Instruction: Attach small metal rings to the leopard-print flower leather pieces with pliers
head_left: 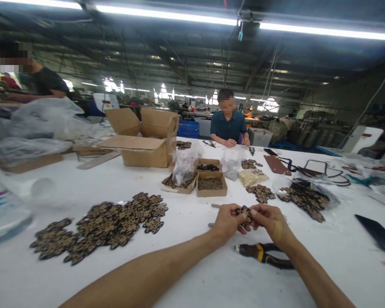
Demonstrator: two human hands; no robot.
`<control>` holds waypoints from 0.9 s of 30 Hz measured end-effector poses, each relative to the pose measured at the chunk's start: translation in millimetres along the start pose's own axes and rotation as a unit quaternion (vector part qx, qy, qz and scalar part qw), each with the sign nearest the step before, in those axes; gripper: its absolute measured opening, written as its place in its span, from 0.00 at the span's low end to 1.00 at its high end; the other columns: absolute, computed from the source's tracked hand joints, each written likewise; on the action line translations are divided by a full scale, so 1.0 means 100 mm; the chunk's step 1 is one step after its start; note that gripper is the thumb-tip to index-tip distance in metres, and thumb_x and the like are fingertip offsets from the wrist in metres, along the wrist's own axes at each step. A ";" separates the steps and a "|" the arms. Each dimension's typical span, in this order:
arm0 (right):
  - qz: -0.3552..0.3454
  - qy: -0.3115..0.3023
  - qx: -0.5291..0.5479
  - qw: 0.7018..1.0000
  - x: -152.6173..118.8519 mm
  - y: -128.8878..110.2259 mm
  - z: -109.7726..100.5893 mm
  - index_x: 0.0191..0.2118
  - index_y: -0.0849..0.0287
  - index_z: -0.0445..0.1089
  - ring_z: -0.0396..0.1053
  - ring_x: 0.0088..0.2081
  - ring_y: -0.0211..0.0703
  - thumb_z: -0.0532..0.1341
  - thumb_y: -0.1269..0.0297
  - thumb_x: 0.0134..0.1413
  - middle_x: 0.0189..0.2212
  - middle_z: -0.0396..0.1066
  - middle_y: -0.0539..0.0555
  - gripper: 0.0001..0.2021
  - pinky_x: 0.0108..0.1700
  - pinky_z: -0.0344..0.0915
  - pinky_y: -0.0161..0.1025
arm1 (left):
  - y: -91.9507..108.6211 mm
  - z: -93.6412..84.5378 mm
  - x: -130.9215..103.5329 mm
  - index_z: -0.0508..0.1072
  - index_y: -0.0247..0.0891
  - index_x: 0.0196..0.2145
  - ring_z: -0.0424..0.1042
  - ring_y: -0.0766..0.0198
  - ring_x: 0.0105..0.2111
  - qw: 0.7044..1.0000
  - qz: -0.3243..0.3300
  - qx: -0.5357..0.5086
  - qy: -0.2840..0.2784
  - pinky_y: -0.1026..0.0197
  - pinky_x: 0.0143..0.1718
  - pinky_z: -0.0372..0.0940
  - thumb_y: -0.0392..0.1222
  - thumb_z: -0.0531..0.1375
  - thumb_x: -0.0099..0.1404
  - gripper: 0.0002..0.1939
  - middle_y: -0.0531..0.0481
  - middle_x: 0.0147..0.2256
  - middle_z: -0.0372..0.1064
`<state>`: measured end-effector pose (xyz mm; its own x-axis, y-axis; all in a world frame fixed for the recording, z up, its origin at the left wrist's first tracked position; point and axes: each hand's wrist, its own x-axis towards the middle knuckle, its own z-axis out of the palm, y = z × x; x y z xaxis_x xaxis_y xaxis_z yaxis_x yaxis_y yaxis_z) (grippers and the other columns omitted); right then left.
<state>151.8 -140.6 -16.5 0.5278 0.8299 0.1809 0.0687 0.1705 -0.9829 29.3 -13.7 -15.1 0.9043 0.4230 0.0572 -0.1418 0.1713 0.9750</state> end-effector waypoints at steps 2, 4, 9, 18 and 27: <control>-0.005 0.013 -0.016 1.000 -0.01 -0.02 0.04 0.37 0.63 0.75 0.70 0.24 0.42 0.71 0.47 0.48 0.24 0.73 0.53 0.21 0.27 0.67 0.40 | 0.00 0.00 0.00 0.72 0.30 0.36 0.74 0.61 0.22 1.000 0.000 0.004 0.002 0.64 0.20 0.67 0.51 0.69 0.53 0.21 0.41 0.27 0.76; -0.004 0.018 -0.028 0.999 0.00 -0.03 0.05 0.36 0.62 0.75 0.69 0.23 0.42 0.71 0.47 0.47 0.23 0.73 0.52 0.21 0.26 0.67 0.39 | 0.00 0.00 0.00 0.72 0.30 0.35 0.74 0.62 0.22 1.000 0.006 0.015 0.003 0.65 0.20 0.66 0.51 0.69 0.54 0.20 0.42 0.26 0.75; -0.030 0.058 -0.118 0.991 0.04 -0.09 -0.33 0.37 0.61 0.74 0.71 0.27 0.44 0.67 0.44 0.52 0.27 0.75 0.56 0.22 0.30 0.68 0.40 | 0.03 -0.03 0.07 0.73 0.32 0.35 0.73 0.64 0.23 0.993 0.062 0.072 0.067 0.68 0.17 0.62 0.49 0.66 0.57 0.17 0.47 0.25 0.73; 0.066 0.073 -0.513 0.853 -0.06 0.04 -1.26 0.31 0.59 0.77 0.73 0.29 0.46 0.64 0.58 0.49 0.26 0.77 0.55 0.10 0.31 0.62 0.37 | -0.05 -0.11 0.09 0.74 0.33 0.36 0.72 0.64 0.22 0.982 0.072 0.165 0.054 0.67 0.19 0.62 0.48 0.62 0.61 0.13 0.49 0.22 0.72; 0.079 0.066 -0.532 0.841 -0.03 0.17 -1.20 0.28 0.57 0.79 0.73 0.31 0.47 0.65 0.61 0.46 0.27 0.78 0.55 0.06 0.33 0.61 0.37 | -0.08 -0.11 0.06 0.75 0.33 0.37 0.72 0.64 0.24 0.977 0.075 0.196 0.027 0.66 0.22 0.62 0.49 0.62 0.62 0.14 0.49 0.24 0.73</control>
<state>253.0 -203.9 -37.2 0.6857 0.7198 0.1086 0.6699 -0.5655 -0.4811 31.3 -2.4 -24.8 0.8612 0.4655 0.2043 -0.0963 -0.2452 0.9647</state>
